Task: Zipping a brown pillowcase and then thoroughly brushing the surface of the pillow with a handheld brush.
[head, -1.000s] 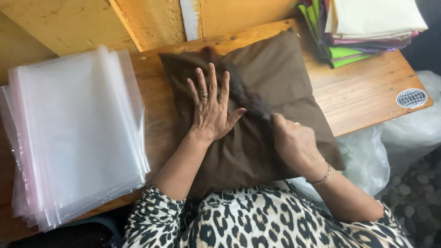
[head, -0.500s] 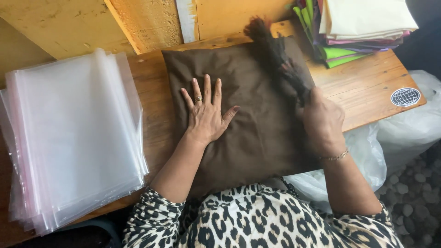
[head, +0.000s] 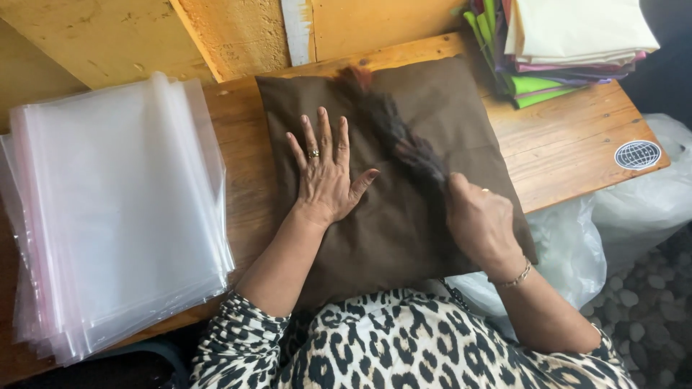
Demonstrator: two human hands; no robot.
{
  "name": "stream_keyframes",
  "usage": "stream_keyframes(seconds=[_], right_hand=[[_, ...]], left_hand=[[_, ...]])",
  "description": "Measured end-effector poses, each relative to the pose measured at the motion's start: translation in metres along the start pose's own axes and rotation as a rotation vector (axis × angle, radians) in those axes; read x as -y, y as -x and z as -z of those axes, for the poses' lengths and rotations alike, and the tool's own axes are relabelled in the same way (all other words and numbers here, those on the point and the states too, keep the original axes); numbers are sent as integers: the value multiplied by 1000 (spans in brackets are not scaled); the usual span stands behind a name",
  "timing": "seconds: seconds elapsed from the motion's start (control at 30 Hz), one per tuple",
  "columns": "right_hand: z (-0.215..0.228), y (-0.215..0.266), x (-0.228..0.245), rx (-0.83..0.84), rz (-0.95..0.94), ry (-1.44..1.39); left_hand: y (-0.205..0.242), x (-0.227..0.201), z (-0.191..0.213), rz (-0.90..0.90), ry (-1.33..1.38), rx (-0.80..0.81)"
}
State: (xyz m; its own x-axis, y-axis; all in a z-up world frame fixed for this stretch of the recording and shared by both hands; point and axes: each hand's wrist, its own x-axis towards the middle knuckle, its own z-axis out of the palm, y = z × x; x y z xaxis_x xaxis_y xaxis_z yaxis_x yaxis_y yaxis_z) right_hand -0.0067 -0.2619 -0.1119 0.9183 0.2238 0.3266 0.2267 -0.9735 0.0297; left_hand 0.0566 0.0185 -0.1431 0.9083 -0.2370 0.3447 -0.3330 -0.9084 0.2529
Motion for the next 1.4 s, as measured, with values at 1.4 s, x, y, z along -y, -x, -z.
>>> stream_keyframes(seconds=[1.4], right_hand=[[-42, 12, -143, 232, -596, -345]], left_hand=[[-2, -14, 58, 153, -61, 387]])
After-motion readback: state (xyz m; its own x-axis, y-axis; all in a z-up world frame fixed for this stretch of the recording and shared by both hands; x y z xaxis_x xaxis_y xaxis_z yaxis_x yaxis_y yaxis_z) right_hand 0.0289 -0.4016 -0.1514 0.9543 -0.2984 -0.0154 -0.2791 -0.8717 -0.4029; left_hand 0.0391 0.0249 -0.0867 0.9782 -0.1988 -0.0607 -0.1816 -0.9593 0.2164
